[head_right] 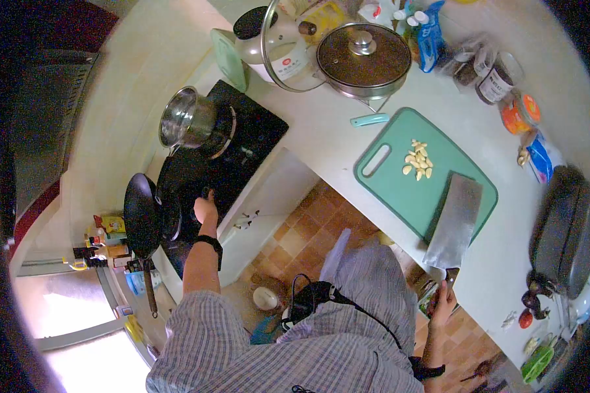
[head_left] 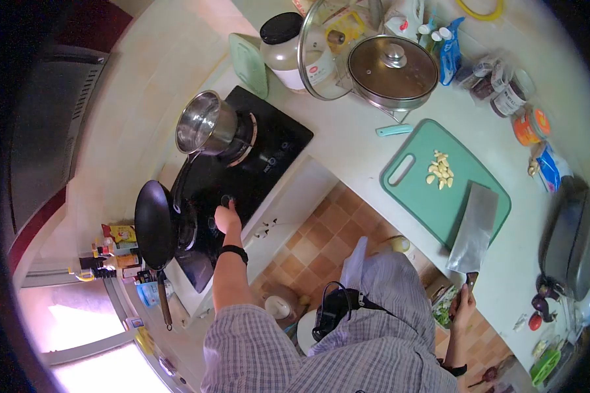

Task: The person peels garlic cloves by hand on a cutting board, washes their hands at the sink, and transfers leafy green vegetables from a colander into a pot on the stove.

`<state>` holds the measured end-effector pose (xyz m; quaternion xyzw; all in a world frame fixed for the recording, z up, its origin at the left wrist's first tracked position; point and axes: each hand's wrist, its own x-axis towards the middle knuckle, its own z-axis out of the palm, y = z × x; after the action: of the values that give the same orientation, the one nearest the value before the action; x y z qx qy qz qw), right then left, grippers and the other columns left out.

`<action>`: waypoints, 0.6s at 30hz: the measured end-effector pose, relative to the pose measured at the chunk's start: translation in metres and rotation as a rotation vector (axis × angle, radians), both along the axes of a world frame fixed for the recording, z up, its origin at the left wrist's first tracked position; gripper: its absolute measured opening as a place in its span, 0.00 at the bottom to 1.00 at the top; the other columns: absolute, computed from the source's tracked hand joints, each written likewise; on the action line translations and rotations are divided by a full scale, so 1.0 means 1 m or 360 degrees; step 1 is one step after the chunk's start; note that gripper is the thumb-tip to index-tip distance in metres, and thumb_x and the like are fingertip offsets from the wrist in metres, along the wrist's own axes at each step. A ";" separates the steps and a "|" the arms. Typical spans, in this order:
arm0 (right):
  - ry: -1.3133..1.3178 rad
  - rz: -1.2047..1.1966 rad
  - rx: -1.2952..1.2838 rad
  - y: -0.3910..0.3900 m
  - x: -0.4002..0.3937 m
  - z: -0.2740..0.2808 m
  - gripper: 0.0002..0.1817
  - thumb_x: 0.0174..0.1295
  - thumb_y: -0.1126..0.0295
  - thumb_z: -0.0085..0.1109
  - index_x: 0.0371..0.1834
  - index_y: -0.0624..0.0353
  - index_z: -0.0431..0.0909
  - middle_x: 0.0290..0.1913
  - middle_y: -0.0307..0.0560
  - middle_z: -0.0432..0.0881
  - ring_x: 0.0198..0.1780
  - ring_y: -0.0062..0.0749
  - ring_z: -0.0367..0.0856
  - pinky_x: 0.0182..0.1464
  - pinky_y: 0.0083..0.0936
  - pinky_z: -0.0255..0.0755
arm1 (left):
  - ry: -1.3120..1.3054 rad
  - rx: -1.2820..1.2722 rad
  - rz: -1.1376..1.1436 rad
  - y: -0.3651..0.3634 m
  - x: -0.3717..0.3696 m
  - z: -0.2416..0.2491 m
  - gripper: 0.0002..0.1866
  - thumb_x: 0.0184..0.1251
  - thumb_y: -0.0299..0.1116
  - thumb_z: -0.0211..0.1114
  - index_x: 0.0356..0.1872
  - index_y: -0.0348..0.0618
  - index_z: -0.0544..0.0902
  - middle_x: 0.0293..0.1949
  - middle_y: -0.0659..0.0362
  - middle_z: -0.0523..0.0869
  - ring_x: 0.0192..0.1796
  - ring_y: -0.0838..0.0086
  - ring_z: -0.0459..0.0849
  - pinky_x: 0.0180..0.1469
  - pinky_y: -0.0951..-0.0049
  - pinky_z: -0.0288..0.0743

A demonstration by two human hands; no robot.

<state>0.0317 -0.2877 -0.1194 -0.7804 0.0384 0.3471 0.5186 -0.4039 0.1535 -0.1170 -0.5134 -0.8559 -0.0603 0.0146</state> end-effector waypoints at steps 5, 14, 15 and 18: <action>0.0038 -0.0072 -0.0053 0.009 -0.004 0.019 0.19 0.57 0.54 0.50 0.15 0.51 0.60 0.08 0.32 0.58 0.06 0.14 0.52 0.07 0.14 0.44 | 0.0071 -0.0039 -0.0169 0.002 -0.009 -0.004 0.20 0.53 0.46 0.59 0.27 0.33 0.77 0.29 0.45 0.79 0.35 0.53 0.79 0.36 0.59 0.71; 0.0115 -0.0097 -0.0075 0.010 -0.007 0.029 0.18 0.57 0.55 0.51 0.15 0.51 0.62 0.07 0.31 0.58 0.06 0.13 0.52 0.06 0.13 0.44 | 0.0182 -0.0088 -0.0284 0.005 -0.017 -0.010 0.19 0.53 0.44 0.60 0.28 0.32 0.77 0.29 0.45 0.80 0.34 0.53 0.79 0.35 0.60 0.72; 0.0113 -0.0118 -0.0092 0.010 -0.009 0.030 0.18 0.57 0.55 0.51 0.15 0.51 0.62 0.07 0.31 0.58 0.06 0.13 0.52 0.07 0.13 0.44 | 0.0198 -0.0091 -0.0297 0.004 -0.013 -0.005 0.19 0.53 0.44 0.60 0.28 0.32 0.77 0.29 0.45 0.80 0.34 0.53 0.79 0.35 0.60 0.72; 0.0099 -0.0086 -0.0043 0.003 -0.010 0.024 0.18 0.56 0.55 0.52 0.16 0.52 0.63 0.08 0.32 0.59 0.06 0.13 0.52 0.06 0.13 0.44 | 0.0169 -0.0134 -0.0247 0.001 0.000 0.007 0.18 0.52 0.41 0.61 0.27 0.32 0.77 0.29 0.45 0.80 0.34 0.53 0.79 0.34 0.60 0.72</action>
<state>0.0220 -0.2850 -0.0954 -0.7750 0.0802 0.3564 0.5157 -0.4042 0.1543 -0.1097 -0.5808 -0.8134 0.0021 0.0336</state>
